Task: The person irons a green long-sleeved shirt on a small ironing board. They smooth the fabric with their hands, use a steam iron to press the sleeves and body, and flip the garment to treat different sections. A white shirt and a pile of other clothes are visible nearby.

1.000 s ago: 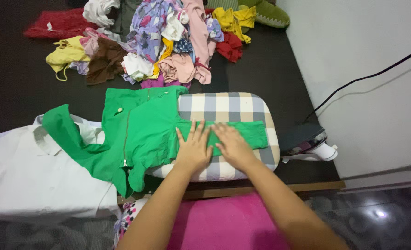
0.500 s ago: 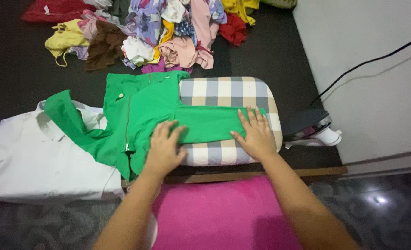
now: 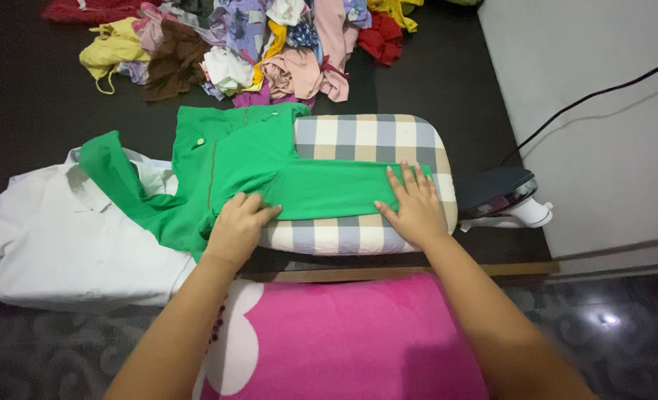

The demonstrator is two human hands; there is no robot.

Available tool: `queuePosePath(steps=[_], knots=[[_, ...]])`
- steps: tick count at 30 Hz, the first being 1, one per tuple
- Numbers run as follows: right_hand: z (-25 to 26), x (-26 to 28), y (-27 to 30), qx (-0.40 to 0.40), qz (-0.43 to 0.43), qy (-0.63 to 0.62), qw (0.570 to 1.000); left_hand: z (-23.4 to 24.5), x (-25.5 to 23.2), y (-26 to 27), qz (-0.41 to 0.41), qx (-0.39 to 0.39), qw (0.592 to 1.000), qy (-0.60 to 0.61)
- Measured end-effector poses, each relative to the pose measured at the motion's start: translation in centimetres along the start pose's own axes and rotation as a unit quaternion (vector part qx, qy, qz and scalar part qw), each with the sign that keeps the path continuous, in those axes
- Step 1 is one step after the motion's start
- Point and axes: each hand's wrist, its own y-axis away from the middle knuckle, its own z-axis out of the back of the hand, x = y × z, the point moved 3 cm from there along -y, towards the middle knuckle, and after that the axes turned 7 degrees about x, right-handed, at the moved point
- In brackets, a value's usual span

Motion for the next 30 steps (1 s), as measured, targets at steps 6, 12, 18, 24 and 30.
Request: queuePosePath(steps=[6,12,18,24,30], knots=[[-0.1,-0.4,-0.1,0.005,0.008,-0.02,1.0,-1.4,-2.5,-4.5,0.221,0.326,0.916,-0.083],[-0.3,-0.4,0.0,-0.022,0.016,-0.005,1.0,-10.3,-7.5,-11.2,0.058,0.023,0.982,0.177],[-0.1,-0.3,0.1,-0.011,0.01,-0.026,1.0,-10.1,-5.2,-9.3,0.104,0.178,0.977,0.055],[3.3,1.5,0.5,0.07,-0.037,-0.031,0.996,-7.7,-2.2,-6.4,0.12,0.135,0.983,0.025],[4.0,7.5,-2.5,-0.112,0.017,-0.155,0.981,-8.9,-1.9,-6.2,0.119,0.143,0.982,0.026]])
